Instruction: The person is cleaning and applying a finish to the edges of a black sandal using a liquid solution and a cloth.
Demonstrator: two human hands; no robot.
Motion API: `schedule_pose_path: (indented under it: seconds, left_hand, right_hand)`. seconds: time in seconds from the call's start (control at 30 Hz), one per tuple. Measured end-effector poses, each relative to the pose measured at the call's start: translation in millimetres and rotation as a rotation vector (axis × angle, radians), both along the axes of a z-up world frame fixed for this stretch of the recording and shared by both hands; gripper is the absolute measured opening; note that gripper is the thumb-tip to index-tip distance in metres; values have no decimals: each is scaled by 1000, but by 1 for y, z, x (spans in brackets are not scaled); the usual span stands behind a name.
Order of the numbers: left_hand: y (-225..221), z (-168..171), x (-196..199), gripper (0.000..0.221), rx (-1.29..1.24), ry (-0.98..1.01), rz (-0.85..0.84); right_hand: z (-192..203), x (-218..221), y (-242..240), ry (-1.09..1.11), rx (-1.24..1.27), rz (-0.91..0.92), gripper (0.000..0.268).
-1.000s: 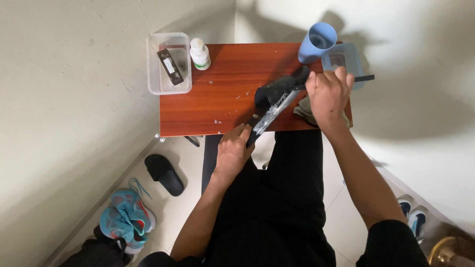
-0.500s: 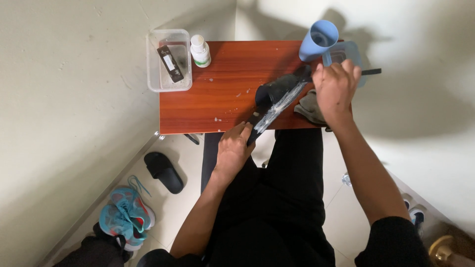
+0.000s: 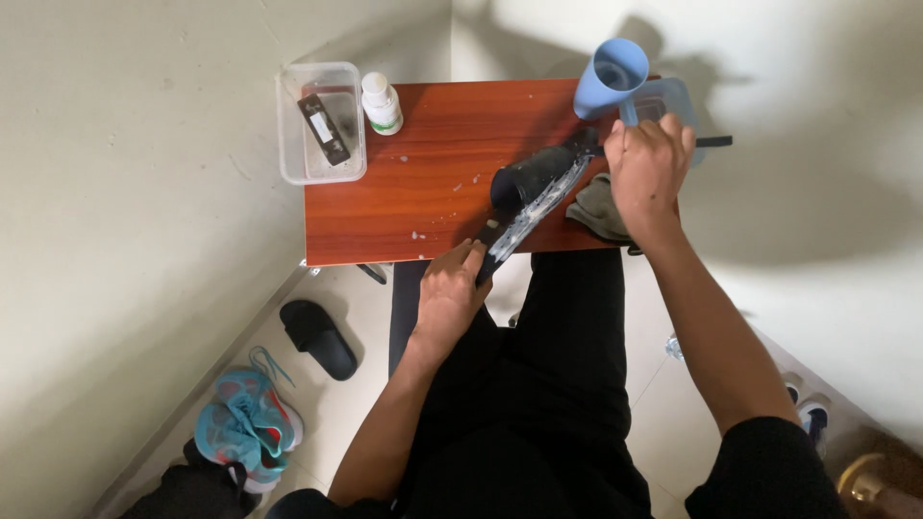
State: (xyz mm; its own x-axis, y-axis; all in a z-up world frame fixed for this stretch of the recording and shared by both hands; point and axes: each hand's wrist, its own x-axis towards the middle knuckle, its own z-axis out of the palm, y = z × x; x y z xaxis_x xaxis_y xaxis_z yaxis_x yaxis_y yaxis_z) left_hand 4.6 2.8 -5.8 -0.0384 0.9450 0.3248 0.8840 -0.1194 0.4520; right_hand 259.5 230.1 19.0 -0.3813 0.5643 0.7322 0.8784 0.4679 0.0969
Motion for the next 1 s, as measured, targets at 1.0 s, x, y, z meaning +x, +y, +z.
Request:
schedule_pose_path:
  seconds: [1.0]
  left_hand:
    - [1,-3,-1,54,-22,16,22]
  right_hand:
    - [-5,4,21,-79,-50,202,44]
